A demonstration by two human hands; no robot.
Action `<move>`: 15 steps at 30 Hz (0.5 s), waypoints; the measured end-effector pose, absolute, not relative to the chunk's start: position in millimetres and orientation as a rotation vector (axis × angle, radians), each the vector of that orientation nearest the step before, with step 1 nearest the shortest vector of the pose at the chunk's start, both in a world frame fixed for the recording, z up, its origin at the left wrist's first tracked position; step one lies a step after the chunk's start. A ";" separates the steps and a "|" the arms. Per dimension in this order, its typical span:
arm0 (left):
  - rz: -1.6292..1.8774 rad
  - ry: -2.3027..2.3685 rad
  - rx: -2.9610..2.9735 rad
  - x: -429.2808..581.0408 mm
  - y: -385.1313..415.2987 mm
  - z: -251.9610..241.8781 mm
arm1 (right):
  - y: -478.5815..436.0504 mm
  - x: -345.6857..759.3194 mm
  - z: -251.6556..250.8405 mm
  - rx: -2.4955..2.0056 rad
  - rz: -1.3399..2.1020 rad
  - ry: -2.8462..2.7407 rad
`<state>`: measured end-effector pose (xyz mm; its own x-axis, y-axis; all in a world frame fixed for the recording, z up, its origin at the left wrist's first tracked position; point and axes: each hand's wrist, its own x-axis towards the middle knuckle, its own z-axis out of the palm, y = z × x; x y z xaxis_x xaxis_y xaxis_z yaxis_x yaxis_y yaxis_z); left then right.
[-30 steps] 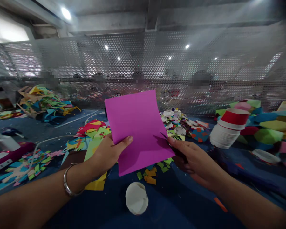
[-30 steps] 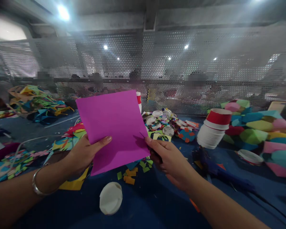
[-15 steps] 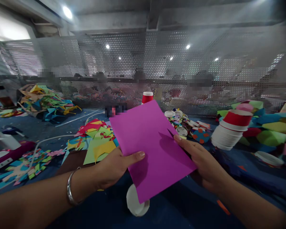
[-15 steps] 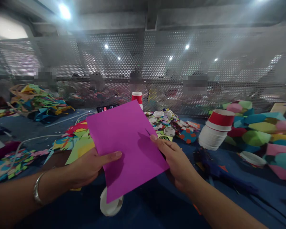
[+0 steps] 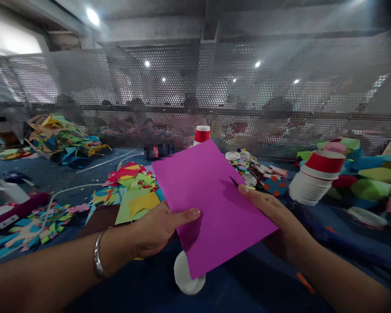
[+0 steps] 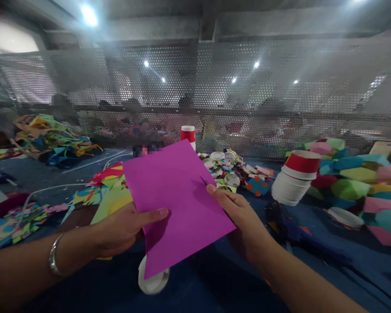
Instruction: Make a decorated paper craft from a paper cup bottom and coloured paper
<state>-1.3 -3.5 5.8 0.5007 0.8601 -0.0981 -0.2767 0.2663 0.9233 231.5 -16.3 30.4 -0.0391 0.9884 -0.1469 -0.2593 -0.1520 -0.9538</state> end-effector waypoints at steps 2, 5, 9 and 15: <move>0.858 0.669 1.018 -0.9 -5.5 7.6 | -16.5 230.9 31.9 -1.127 1.429 -0.936; 0.879 0.639 1.027 -0.2 -7.8 9.6 | -16.6 229.5 34.2 -1.129 1.441 -0.936; 0.872 0.641 1.037 -0.4 -8.1 9.1 | -17.1 229.2 34.9 -1.143 1.438 -0.938; 0.864 0.663 1.073 -2.8 -8.1 17.3 | -16.0 232.2 32.3 -1.053 1.505 -0.966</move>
